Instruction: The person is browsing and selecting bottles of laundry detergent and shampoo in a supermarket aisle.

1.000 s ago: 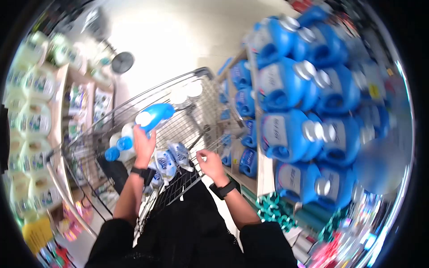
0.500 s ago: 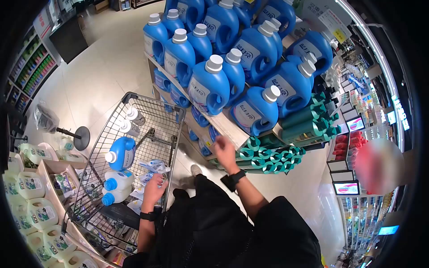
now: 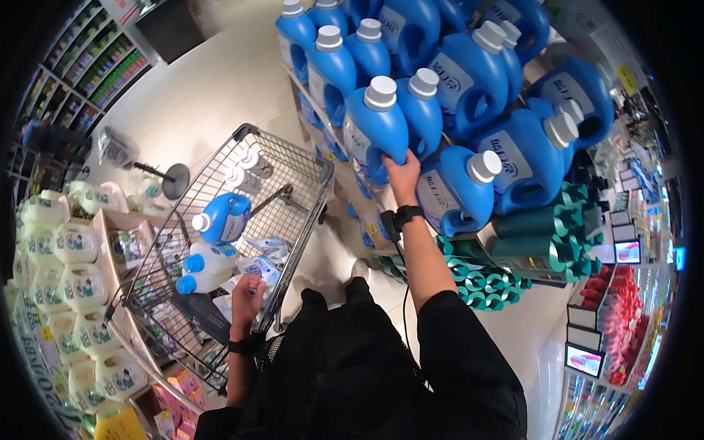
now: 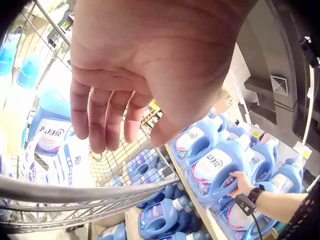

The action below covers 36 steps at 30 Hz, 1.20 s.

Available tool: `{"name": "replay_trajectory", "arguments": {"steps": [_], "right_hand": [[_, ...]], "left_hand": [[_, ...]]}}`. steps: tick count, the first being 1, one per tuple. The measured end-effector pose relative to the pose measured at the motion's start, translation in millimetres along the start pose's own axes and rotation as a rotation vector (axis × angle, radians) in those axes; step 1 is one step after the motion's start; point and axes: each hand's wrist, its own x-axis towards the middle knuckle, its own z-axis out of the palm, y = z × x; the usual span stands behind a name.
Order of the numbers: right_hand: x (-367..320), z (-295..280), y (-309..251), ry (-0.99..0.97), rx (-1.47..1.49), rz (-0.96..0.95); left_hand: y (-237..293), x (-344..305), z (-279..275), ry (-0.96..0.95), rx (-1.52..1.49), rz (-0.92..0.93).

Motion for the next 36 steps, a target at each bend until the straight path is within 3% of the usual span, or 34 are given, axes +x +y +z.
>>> {"name": "replay_trajectory", "arguments": {"steps": [2, 5, 8, 10, 12, 14, 16, 18, 20, 22, 25, 26, 28, 29, 30, 32, 33, 35, 36], "right_hand": [[7.7, 3.8, 4.8, 0.028, -0.007, 0.037], [8.2, 17.2, 1.6, 0.231, -0.060, -0.121], [9.5, 13.3, -12.5, 0.236, -0.124, -0.159], [-3.6, 4.3, -31.9, 0.220, -0.218, -0.146], [-21.1, -4.5, -55.5, 0.213, -0.189, -0.231], [-34.9, -25.7, -73.9, 0.175, -0.114, -0.193], [-54.8, -51.7, -111.2, 0.069, -0.217, -0.243], [-74.2, -75.1, -142.8, -0.012, -0.031, -0.117], [-97.3, -94.3, -176.0, -0.097, 0.130, -0.014], [-122.4, -103.6, -209.6, -0.110, 0.125, 0.015], [-154.1, -111.2, -245.6, -0.178, 0.424, 0.196], [-159.2, -110.1, -256.4, -0.167, 0.415, 0.193], [-175.7, -90.0, -290.1, -0.159, 0.410, 0.380], [-179.7, -72.9, -304.3, -0.010, 0.420, 0.475], [-176.6, -85.1, -291.7, -0.179, 0.307, 0.494], [-167.3, -81.2, -287.2, -0.306, 0.501, 0.750], [-161.3, -77.7, -280.8, -0.337, 0.574, 0.865], [-154.9, -72.2, -260.7, -0.417, 0.722, 1.062], [-156.0, -66.3, -256.6, -0.425, 0.700, 1.086]], "left_hand": [[15.6, -12.8, -0.4, 0.046, 0.112, -0.104], [16.1, -31.8, -5.9, 0.041, 0.168, -0.132], [30.9, -42.9, -18.8, 0.066, 0.232, -0.141], [34.2, -47.8, -21.2, 0.095, 0.250, -0.241], [36.7, -49.6, -21.3, 0.090, 0.239, -0.178], [34.7, -51.4, -13.7, 0.191, 0.229, -0.004], [44.7, -40.7, -8.5, 0.150, 0.218, -0.048], [69.0, -19.3, 1.8, 0.193, -0.042, 0.112], [109.4, 7.8, 0.4, 0.073, -0.143, 0.274], [161.6, 29.7, -6.5, -0.125, -0.260, 0.290], [191.1, 55.6, -2.8, -0.464, -0.665, 0.431], [198.6, 57.0, -8.5, -0.476, -0.673, 0.434], [215.7, 53.6, -28.2, -0.884, -0.544, 0.321], [221.5, 48.1, -32.6, -0.886, -0.597, 0.239], [222.8, 44.0, -37.3, -0.923, -0.629, 0.184], [221.7, 32.0, -43.1, -0.876, -0.741, 0.060], [218.0, 25.0, -45.2, -0.881, -0.726, 0.056], [208.1, 10.3, -46.6, -0.744, -0.839, -0.195], [205.4, 4.9, -48.6, -0.746, -0.829, -0.199]]}}
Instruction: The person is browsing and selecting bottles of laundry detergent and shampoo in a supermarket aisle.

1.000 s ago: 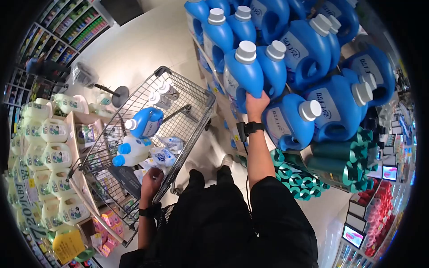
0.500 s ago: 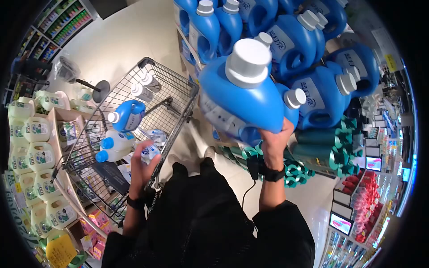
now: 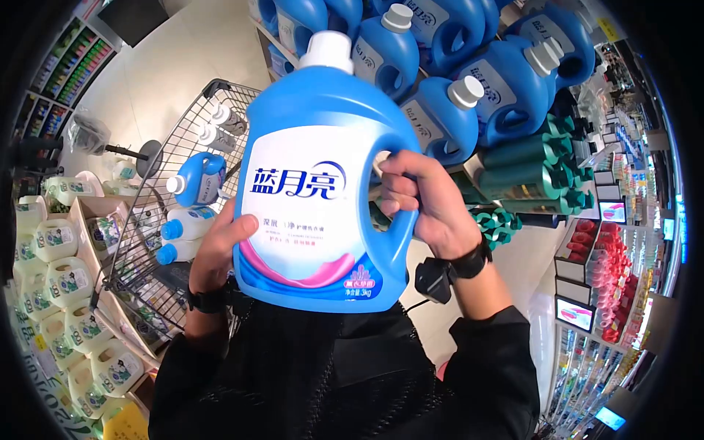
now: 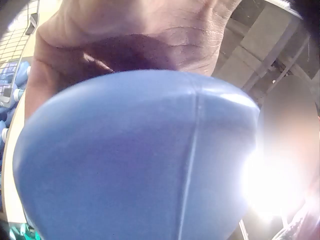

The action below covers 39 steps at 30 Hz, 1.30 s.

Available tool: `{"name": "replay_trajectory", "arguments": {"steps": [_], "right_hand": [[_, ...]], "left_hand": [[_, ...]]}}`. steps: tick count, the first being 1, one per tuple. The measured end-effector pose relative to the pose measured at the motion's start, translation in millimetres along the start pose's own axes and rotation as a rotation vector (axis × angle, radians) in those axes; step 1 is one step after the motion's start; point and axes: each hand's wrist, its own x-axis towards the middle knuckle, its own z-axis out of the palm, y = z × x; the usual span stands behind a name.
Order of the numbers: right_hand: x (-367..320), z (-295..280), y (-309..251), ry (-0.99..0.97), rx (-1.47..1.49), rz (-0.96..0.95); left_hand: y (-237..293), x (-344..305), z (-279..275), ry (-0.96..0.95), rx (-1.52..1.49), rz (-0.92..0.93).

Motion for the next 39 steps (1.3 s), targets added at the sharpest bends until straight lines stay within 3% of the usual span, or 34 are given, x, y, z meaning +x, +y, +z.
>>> {"name": "replay_trajectory", "arguments": {"steps": [2, 12, 39], "right_hand": [[12.3, -4.9, 8.3, -0.014, 0.031, 0.060], [37.4, -3.4, 24.9, -0.103, 0.085, 0.256], [61.5, -9.1, 25.8, -0.185, 0.027, 0.274]], "left_hand": [[-4.0, -7.4, -0.9, 0.097, -0.050, -0.023], [-22.2, -28.6, -8.7, 0.182, -0.134, 0.002], [-35.0, -31.4, -6.8, 0.328, -0.183, 0.049]]}}
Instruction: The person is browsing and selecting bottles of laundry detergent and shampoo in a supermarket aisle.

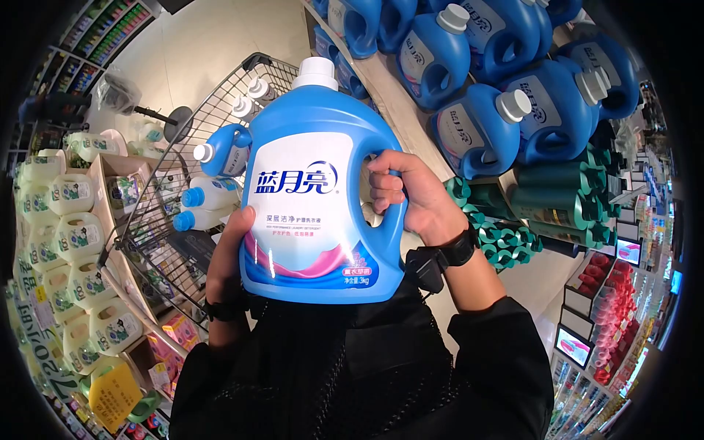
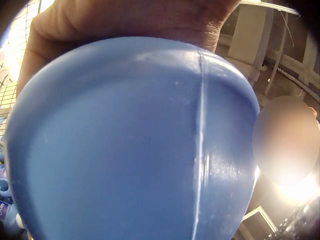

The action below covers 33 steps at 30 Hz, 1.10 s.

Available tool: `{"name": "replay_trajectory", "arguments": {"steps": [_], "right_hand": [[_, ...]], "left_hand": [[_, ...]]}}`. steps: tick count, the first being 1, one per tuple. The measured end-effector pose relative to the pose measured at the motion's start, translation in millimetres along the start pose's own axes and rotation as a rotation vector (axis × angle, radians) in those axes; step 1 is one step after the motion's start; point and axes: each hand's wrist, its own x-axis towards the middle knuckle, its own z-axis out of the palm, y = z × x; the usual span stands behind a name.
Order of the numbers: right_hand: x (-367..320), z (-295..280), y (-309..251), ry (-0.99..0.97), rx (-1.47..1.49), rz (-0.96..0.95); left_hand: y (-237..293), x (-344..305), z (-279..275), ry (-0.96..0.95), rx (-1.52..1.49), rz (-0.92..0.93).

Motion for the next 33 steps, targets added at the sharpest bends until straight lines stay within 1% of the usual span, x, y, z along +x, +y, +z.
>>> {"name": "replay_trajectory", "arguments": {"steps": [4, 7, 9, 10, 12, 13, 15, 16, 17, 19, 20, 21, 22, 23, 24, 25, 26, 27, 28, 29, 31, 32, 33], "right_hand": [[-1.9, 4.9, 1.0, 0.012, -0.015, -0.028], [-4.5, 11.0, 3.2, 0.058, -0.083, -0.078], [-7.1, 19.1, 6.1, 0.105, -0.163, -0.175], [-10.3, 26.9, 7.8, 0.098, -0.167, -0.176], [-18.4, 49.0, 10.3, 0.113, -0.348, -0.311], [-20.8, 60.6, 14.1, 0.103, -0.352, -0.309], [-21.6, 81.4, 25.1, 0.191, -0.652, -0.469], [-18.8, 87.0, 31.0, 0.177, -0.746, -0.503], [-13.6, 94.1, 37.4, 0.152, -0.839, -0.541], [5.0, 97.2, 47.4, 0.137, -0.930, -0.575], [16.5, 93.5, 50.1, 0.126, -0.925, -0.572], [23.8, 91.0, 51.1, 0.113, -0.934, -0.572], [30.3, 89.5, 51.7, 0.072, -0.770, -0.550], [37.2, 88.3, 50.5, 0.029, -0.613, -0.520], [40.0, 83.0, 47.6, -0.001, -0.540, -0.428], [41.2, 83.5, 48.3, -0.014, -0.559, -0.405], [42.1, 84.5, 49.1, -0.033, -0.467, -0.381], [41.4, 84.0, 50.7, -0.047, -0.374, -0.354], [41.0, 81.8, 51.5, -0.056, -0.397, -0.320], [42.3, 80.1, 54.0, -0.066, -0.419, -0.299], [46.0, 75.4, 59.2, -0.072, -0.379, -0.292], [47.8, 72.3, 60.2, -0.112, -0.411, -0.268], [48.3, 73.4, 63.3, -0.136, -0.420, -0.265]], "left_hand": [[-0.7, 0.5, 0.3, -0.011, -0.040, 0.000], [-4.3, 4.1, -3.0, 0.003, 0.022, 0.029], [-7.6, 10.9, -6.8, -0.046, 0.065, 0.092], [-11.6, 14.8, -11.3, -0.043, 0.067, 0.098], [-21.5, 25.4, -23.7, -0.087, 0.029, 0.190], [-28.7, 30.6, -27.3, -0.080, 0.031, 0.198], [-40.0, 42.8, -25.9, 0.086, -0.006, 0.376], [-32.4, 48.3, -22.0, 0.158, 0.045, 0.430], [-28.0, 44.5, -17.4, 0.157, 0.045, 0.432], [-18.7, 31.6, -8.0, 0.350, 0.371, 0.641], [-18.0, 22.8, -0.8, 0.383, 0.400, 0.681], [-16.9, 16.5, 2.5, 0.302, 0.658, 0.862], [-7.6, 7.7, 13.4, 0.275, 0.964, 0.875], [-13.7, 12.4, 12.9, 0.194, 1.062, 0.858], [-21.2, 15.1, 24.4, 0.187, 0.896, 0.782], [-28.1, 17.0, 34.3, 0.178, 0.728, 0.705], [-29.6, 21.7, 33.7, 0.206, 0.714, 0.710], [-31.6, 28.1, 31.8, 0.249, 0.786, 0.654], [-33.9, 33.7, 29.2, 0.290, 0.856, 0.596], [-36.5, 37.2, 26.2, 0.319, 0.839, 0.599], [-42.0, 42.0, 18.4, 0.346, 0.910, 0.680], [-44.7, 42.9, 15.6, 0.381, 0.818, 0.677], [-45.1, 44.7, 10.8, 0.405, 0.801, 0.686]]}}
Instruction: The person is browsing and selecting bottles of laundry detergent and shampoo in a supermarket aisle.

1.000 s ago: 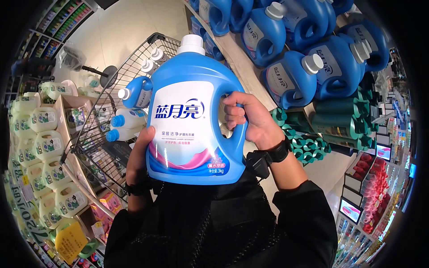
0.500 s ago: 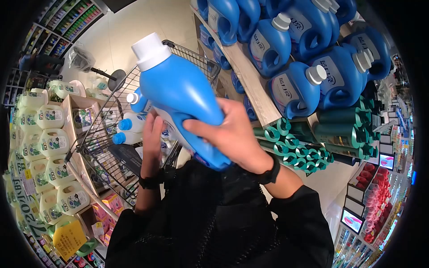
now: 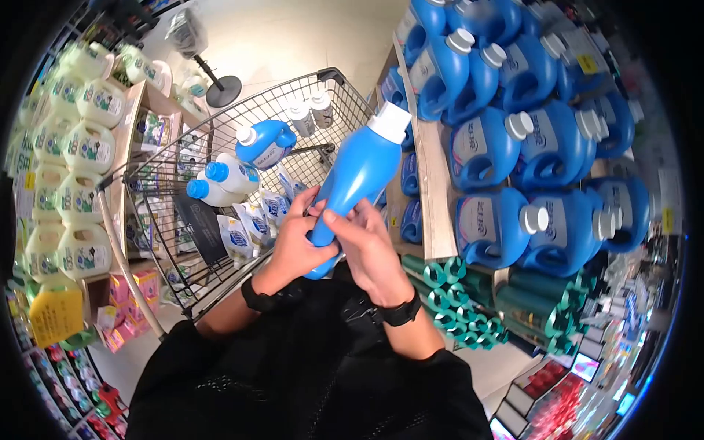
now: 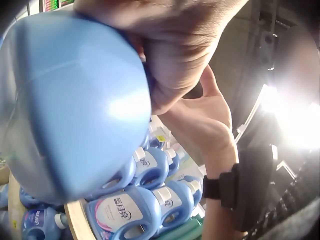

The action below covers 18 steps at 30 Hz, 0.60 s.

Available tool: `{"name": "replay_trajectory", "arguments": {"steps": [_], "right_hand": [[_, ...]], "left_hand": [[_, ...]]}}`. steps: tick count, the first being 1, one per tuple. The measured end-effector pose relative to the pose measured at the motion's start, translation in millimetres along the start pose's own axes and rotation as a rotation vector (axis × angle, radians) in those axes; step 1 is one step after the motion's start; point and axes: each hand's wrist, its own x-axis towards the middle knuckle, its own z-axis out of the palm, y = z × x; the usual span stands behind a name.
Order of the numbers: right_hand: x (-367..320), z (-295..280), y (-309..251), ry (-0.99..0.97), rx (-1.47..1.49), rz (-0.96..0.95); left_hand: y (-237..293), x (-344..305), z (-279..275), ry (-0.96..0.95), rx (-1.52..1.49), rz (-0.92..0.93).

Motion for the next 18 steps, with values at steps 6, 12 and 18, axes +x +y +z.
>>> {"name": "replay_trajectory", "arguments": {"steps": [6, 12, 18], "right_hand": [[-34.1, 20.8, -53.9, -0.270, -0.278, -0.091], [-26.3, -70.8, -52.6, -0.068, -0.370, -0.297], [-33.9, -55.5, -34.3, -0.164, -0.361, 0.043]], "left_hand": [[3.5, 2.9, -40.9, -0.120, -0.322, 0.084], [5.2, -13.1, -59.6, -0.121, -1.064, -0.094], [3.1, -9.9, -78.4, -0.149, -1.149, -0.397]]}}
